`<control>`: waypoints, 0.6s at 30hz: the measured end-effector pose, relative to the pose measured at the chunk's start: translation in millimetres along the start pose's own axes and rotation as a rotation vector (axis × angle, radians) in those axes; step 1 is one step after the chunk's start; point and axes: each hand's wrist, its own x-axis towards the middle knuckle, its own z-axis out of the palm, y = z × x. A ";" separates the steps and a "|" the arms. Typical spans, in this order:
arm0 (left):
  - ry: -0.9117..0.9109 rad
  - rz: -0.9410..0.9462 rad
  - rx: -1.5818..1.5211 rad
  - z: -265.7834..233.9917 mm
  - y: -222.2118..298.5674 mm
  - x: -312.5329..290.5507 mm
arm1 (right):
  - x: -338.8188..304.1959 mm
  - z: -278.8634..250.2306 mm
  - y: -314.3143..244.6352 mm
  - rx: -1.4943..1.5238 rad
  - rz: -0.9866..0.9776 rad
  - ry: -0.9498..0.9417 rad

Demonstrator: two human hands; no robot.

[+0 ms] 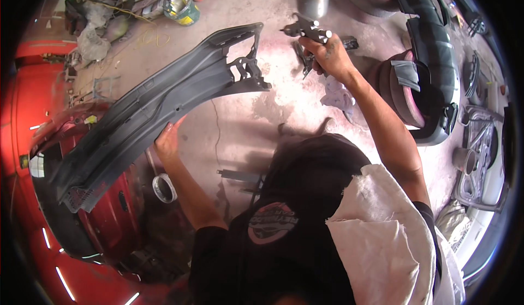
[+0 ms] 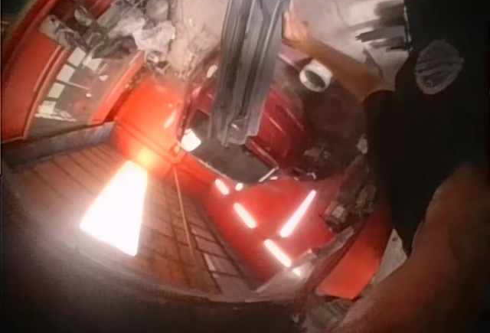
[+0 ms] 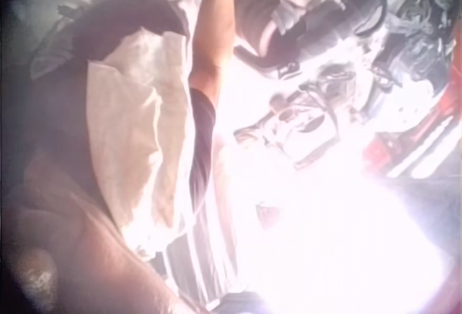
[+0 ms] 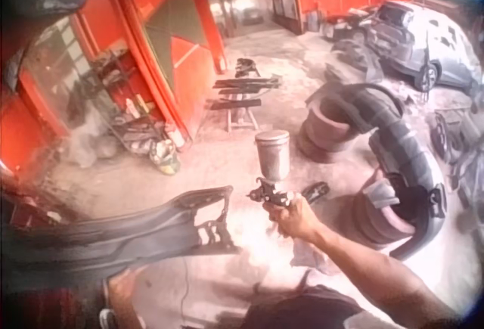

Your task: The person uses a spray gun to apply a coat of paint to various disassembled car parts, including a large bumper and smaller trim pieces. The person holds each part with one hand while maneuvering the spray gun with the other to cover the surfaces. The parts are handled one at a time in a workshop environment.

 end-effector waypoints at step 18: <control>0.036 -0.002 -0.184 -47.8 -31.9 13.7 | -29.0 -18.9 42.5 0.095 0.118 0.001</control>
